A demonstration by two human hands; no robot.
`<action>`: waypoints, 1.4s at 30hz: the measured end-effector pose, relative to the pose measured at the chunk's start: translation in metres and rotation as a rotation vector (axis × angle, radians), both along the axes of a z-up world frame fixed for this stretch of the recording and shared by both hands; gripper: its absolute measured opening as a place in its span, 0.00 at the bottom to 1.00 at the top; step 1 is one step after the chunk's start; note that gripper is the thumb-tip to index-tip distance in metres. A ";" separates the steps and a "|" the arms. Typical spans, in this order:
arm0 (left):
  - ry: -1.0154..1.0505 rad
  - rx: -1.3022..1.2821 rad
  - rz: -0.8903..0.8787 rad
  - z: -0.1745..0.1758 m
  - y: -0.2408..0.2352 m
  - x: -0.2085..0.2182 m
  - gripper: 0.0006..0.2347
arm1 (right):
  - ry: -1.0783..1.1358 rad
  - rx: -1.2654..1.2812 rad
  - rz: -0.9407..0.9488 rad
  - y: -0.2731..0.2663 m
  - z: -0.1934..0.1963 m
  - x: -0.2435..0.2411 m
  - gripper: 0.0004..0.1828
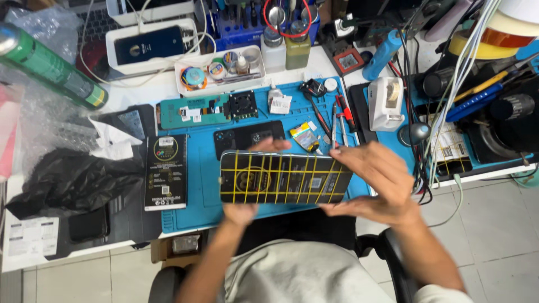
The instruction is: The person wraps multiple yellow rubber bands around a smartphone to secure its back cover. They then use a small green fan to blow air onto the phone, likely to help the adhesive set.
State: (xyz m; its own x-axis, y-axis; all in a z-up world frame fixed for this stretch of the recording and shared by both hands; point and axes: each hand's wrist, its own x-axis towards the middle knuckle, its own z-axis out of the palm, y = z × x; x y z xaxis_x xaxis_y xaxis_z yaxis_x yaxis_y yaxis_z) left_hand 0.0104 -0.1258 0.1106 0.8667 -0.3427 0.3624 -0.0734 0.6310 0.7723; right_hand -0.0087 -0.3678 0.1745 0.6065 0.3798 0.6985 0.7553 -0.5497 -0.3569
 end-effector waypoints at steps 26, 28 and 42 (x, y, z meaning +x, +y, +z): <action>-0.272 0.221 -0.093 -0.030 0.009 0.028 0.57 | 0.328 0.518 -0.115 0.060 -0.072 -0.019 0.43; -0.211 0.200 -0.158 -0.029 0.012 0.026 0.56 | 0.307 0.519 -0.123 0.062 -0.071 -0.018 0.43; -0.449 0.193 -0.054 -0.028 0.011 0.039 0.37 | 0.235 0.370 -0.133 0.062 -0.066 -0.014 0.47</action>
